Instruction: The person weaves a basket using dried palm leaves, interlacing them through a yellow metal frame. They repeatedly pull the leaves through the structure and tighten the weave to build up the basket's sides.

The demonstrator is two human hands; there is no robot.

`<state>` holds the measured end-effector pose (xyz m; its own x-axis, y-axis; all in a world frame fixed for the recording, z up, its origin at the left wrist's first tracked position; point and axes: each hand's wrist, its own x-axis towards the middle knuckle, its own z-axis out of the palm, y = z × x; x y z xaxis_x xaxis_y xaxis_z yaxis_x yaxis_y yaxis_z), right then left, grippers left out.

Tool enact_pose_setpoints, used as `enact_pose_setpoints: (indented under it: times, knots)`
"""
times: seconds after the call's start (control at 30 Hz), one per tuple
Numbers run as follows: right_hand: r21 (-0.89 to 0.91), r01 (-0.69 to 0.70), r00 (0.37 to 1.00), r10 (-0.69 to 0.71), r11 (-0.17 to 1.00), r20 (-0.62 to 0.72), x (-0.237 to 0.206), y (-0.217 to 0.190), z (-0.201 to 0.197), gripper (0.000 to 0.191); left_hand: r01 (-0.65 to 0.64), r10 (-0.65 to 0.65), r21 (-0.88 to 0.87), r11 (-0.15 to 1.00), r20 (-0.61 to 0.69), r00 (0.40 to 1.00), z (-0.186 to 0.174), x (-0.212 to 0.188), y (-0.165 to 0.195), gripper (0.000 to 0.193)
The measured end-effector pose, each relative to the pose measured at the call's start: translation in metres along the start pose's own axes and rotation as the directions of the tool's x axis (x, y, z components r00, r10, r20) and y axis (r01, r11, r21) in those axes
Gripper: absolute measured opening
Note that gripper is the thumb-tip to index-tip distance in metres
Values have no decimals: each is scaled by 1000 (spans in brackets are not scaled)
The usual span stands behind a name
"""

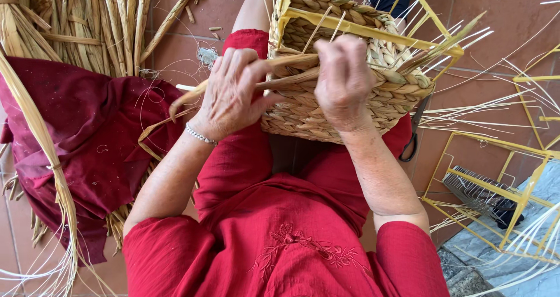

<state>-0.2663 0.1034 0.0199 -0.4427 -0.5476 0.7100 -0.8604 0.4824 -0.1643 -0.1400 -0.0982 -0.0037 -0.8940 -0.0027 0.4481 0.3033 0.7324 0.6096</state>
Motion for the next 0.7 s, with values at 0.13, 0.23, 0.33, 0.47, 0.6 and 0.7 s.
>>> enact_pose_setpoints:
  times: [0.13, 0.23, 0.33, 0.47, 0.6, 0.7]
  knots:
    - [-47, 115, 986, -109, 992, 127, 0, -2, -1, 24, -21, -11, 374, 927, 85, 996, -14, -3, 15, 25]
    - [111, 39, 965, -67, 993, 255, 3, -4, -28, 29, -42, 35, 508, 861, 23, 999, -31, -1, 25, 23]
    - [216, -5, 943, -67, 976, 327, 8, -11, -48, 33, 55, 56, 603, 796, -163, 985, -45, -1, 36, 17]
    - [208, -96, 943, 22, 973, 331, 22, -16, -43, 21, -41, 307, 659, 751, -294, 905, -32, 7, 51, 33]
    - [269, -173, 932, 70, 947, 355, 26, -16, -47, 18, -174, 218, 372, 912, -79, 973, 2, 35, 51, 29]
    - [301, -223, 923, 101, 927, 371, 25, -17, -53, 23, -9, 37, 264, 964, -101, 994, 33, 77, 30, 21]
